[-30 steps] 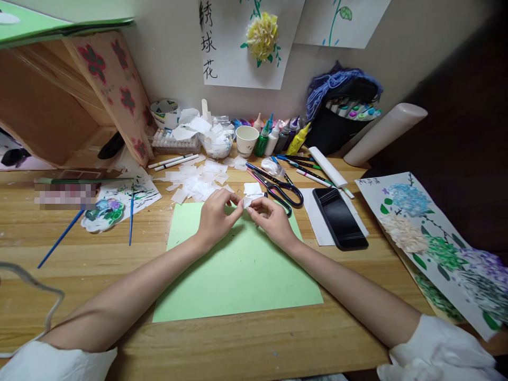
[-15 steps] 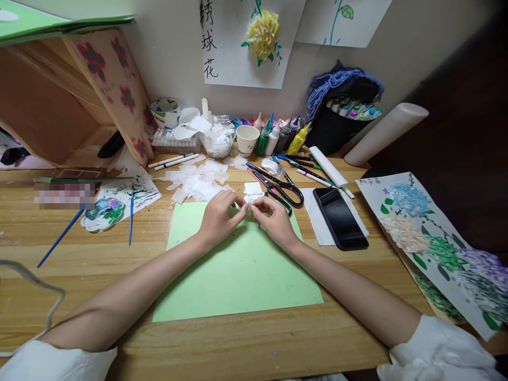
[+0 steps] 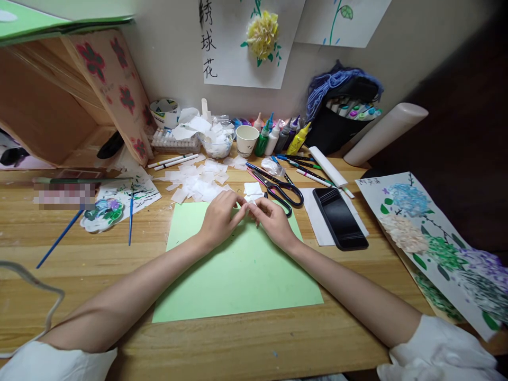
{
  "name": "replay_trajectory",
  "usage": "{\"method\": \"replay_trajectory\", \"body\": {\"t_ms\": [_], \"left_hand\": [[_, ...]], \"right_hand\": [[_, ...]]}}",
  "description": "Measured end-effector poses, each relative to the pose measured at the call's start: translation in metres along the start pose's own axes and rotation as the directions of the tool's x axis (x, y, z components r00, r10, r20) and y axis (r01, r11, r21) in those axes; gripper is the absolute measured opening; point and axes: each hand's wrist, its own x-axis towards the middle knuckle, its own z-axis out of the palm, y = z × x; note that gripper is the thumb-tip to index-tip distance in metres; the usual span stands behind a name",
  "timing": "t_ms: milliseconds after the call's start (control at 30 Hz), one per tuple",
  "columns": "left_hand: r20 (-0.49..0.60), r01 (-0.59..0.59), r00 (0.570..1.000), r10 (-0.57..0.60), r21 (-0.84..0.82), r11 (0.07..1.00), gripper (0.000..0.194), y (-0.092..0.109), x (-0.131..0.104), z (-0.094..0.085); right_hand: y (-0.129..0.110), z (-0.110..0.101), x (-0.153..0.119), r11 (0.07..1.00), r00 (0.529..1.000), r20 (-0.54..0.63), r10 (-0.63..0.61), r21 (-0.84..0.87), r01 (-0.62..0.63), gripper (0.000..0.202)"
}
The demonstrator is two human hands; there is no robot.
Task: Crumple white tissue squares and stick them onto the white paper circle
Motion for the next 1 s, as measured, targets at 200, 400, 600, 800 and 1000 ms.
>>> {"method": "replay_trajectory", "body": {"t_ms": [200, 400, 600, 800, 1000], "left_hand": [[0.003, 0.126, 0.992, -0.126, -0.060, 0.990, 0.014, -0.003, 0.001, 0.002], [-0.023, 0.226, 0.972, -0.233, -0.167, 0.960, 0.013, -0.002, 0.003, 0.001], [-0.176, 0.356, 0.905, -0.387, -0.182, 0.917, 0.013, -0.015, 0.007, -0.002], [-0.365, 0.475, 0.838, -0.406, 0.121, 0.872, 0.009, -0.028, 0.008, -0.006], [-0.118, -0.110, 0.983, 0.143, 0.248, 0.963, 0.010, -0.002, 0.001, -0.006]], "right_hand": [[0.001, -0.001, 0.000, 1.000, 1.000, -0.009, 0.015, 0.020, -0.015, 0.027], [-0.001, -0.001, 0.000, 1.000, 1.000, -0.016, 0.001, 0.011, -0.001, 0.024], [-0.001, -0.001, 0.000, 1.000, 0.999, -0.027, 0.021, 0.011, -0.021, 0.026], [0.003, 0.000, 0.000, 0.999, 0.999, -0.020, 0.037, -0.016, -0.037, 0.027], [0.005, 0.000, 0.001, 0.998, 1.000, -0.006, 0.021, -0.064, -0.022, 0.029]]}}
